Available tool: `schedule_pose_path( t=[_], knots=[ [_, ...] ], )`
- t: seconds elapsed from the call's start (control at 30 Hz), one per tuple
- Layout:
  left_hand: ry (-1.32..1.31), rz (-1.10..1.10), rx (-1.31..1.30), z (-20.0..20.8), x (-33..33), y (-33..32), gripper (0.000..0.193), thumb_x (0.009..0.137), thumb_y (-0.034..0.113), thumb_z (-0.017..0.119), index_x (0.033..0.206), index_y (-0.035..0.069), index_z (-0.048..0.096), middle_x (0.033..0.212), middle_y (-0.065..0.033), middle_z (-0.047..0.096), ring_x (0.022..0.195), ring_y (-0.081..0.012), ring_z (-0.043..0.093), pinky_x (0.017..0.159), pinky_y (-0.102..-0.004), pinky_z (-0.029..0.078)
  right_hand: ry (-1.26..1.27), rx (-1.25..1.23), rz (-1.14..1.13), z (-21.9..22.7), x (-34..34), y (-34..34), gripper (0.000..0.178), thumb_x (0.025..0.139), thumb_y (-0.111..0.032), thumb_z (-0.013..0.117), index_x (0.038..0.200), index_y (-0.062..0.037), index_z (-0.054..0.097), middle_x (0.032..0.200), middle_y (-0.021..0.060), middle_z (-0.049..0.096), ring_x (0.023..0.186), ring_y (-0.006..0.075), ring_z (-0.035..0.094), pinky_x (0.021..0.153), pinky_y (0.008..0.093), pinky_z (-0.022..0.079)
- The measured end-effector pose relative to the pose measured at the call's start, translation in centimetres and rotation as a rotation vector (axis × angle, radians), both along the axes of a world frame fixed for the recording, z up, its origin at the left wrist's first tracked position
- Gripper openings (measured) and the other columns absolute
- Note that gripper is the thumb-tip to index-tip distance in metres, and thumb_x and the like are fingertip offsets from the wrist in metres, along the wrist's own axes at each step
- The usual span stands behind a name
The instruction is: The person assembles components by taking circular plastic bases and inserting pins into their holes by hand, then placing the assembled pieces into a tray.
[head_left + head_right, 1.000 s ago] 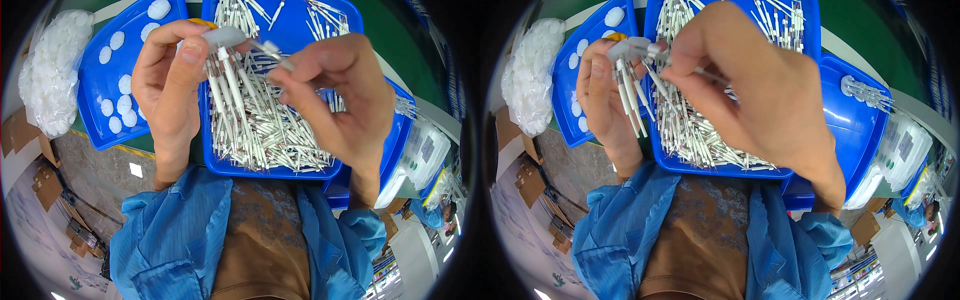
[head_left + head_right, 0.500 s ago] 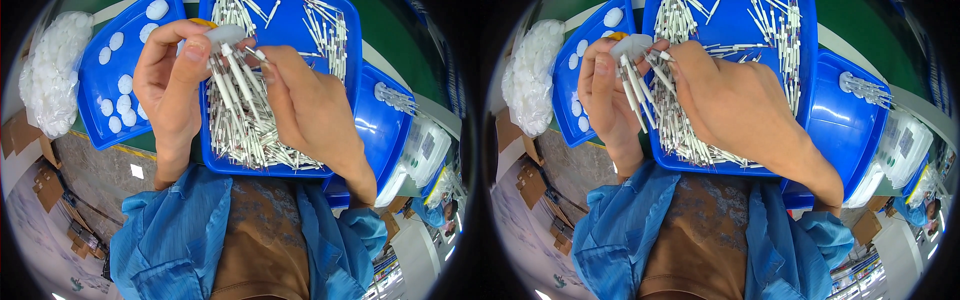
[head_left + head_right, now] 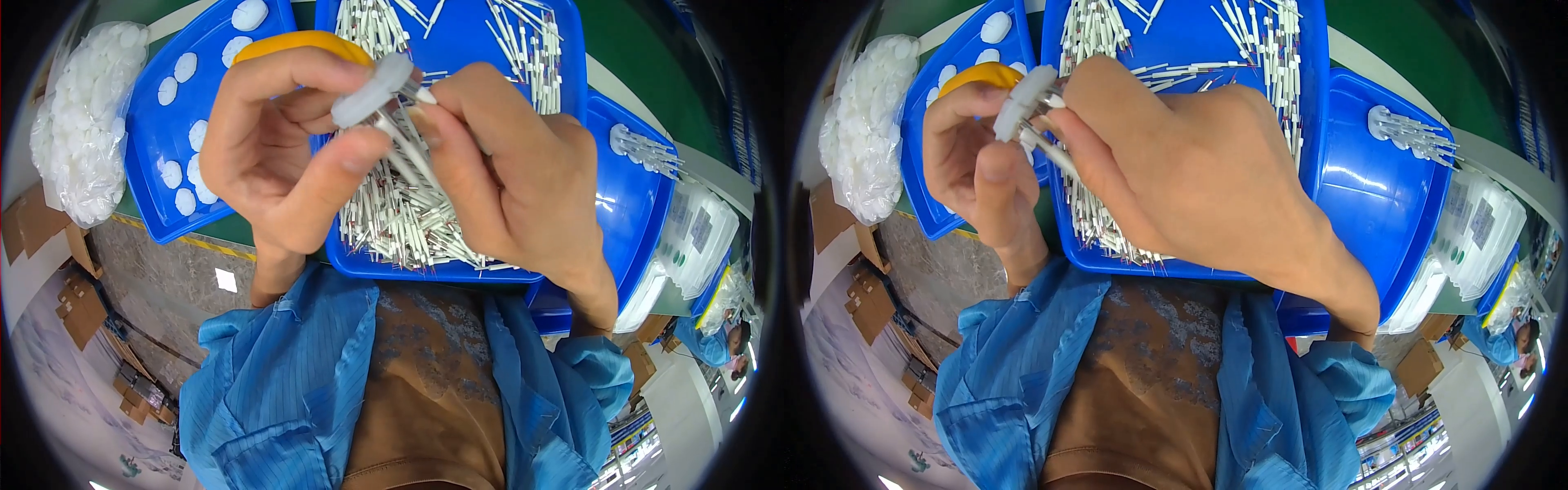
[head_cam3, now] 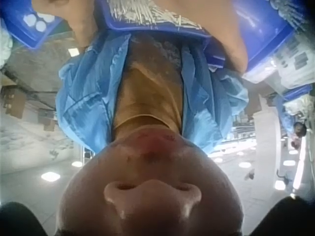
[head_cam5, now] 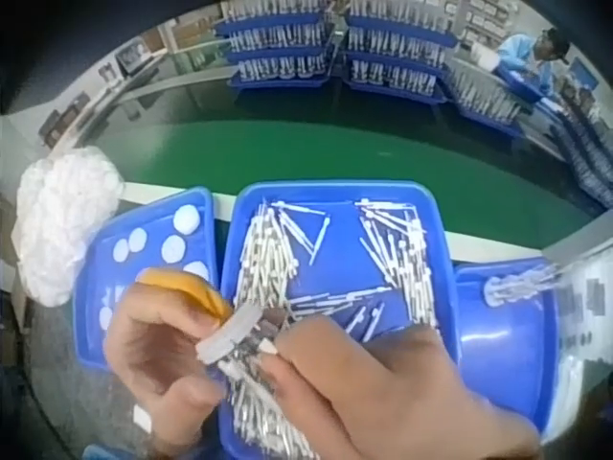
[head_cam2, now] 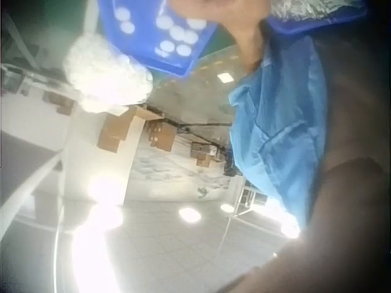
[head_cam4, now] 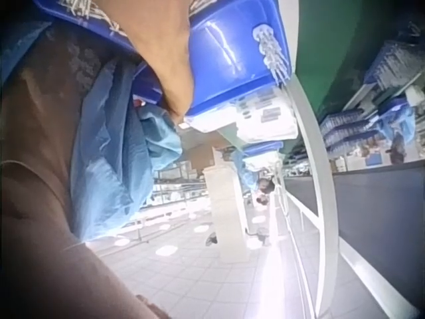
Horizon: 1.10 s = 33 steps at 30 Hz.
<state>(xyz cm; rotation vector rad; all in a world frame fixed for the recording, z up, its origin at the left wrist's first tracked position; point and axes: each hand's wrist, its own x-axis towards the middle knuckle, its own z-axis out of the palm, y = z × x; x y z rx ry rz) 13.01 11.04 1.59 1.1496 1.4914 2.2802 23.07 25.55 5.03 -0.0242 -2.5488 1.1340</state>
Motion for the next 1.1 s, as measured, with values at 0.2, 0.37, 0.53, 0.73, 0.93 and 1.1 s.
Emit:
schedule_pose_path(
  t=[0.2, 0.37, 0.53, 0.73, 0.93, 1.1],
  knots=[
    [-0.209, -0.049, 0.026, -0.2, -0.8, -0.4, 0.028, 0.08, -0.006, 0.07, 0.104, -0.009, 0.055, 0.101, -0.0204, 0.063, 0.094, -0.0222, 0.066, 0.081, -0.0299, 0.054, 0.052, -0.129, 0.026, -0.1, -0.4, -0.1, 0.004, 0.089, -0.006, 0.063, 0.092, -0.0045, 0.062, 0.07, 0.0063, 0.059, 0.052, 0.0182, 0.059, 0.045, 0.026, 0.042],
    [-0.095, -0.023, 0.059, 0.3, -1.0, -0.9, 0.027, 0.077, -0.004, 0.075, 0.099, -0.007, 0.059, 0.1, -0.0193, 0.063, 0.088, -0.0223, 0.066, 0.08, -0.0288, 0.054, 0.133, 0.04, -0.03, -0.3, 0.0, -0.6, 0.009, 0.085, -0.005, 0.068, 0.092, -0.0025, 0.062, 0.07, 0.0069, 0.059, 0.051, 0.0208, 0.058, 0.045, 0.0271, 0.042],
    [0.132, 0.042, -0.08, -0.2, -1.2, -1.5, 0.033, 0.086, 0.027, 0.071, 0.095, -0.001, 0.056, 0.094, -0.0161, 0.059, 0.092, -0.0332, 0.064, 0.08, -0.0488, 0.054, 0.266, 0.314, -0.079, -0.2, 0.7, -1.8, 0.018, 0.081, -0.008, 0.072, 0.094, 0.0009, 0.064, 0.072, 0.0088, 0.063, 0.047, 0.0223, 0.057, 0.042, 0.0286, 0.042],
    [0.293, 0.018, 0.045, 0.4, -0.9, -0.8, 0.046, 0.074, 0.029, 0.082, 0.099, -0.001, 0.058, 0.103, -0.0203, 0.061, 0.096, -0.0417, 0.066, 0.081, -0.0547, 0.056, 0.29, 0.214, 0.122, -0.9, 0.1, 0.0, 0.021, 0.074, -0.008, 0.073, 0.091, -0.0009, 0.065, 0.078, 0.0075, 0.063, 0.058, 0.0232, 0.058, 0.05, 0.0305, 0.043],
    [0.641, 0.093, -0.335, 1.9, -2.6, -2.5, 0.054, 0.06, 0.026, 0.088, 0.098, -0.001, 0.061, 0.105, -0.0301, 0.062, 0.095, -0.0389, 0.067, 0.084, -0.0413, 0.055, 0.307, 0.192, 0.222, -1.8, -0.5, 1.4, 0.022, 0.071, -0.007, 0.072, 0.09, -0.002, 0.064, 0.083, 0.01, 0.057, 0.07, 0.0259, 0.054, 0.06, 0.0313, 0.042],
    [0.739, 0.101, -0.283, 2.0, -2.1, -1.8, 0.041, 0.059, 0.018, 0.089, 0.087, 0.0, 0.065, 0.101, -0.0284, 0.064, 0.094, -0.0377, 0.068, 0.08, -0.0384, 0.055, 0.002, -0.389, 0.322, -0.6, 0.1, 1.3, 0.01, 0.087, -0.007, 0.061, 0.093, 0.0001, 0.065, 0.082, 0.0072, 0.059, 0.07, 0.0169, 0.055, 0.059, 0.0268, 0.041]
  ],
)
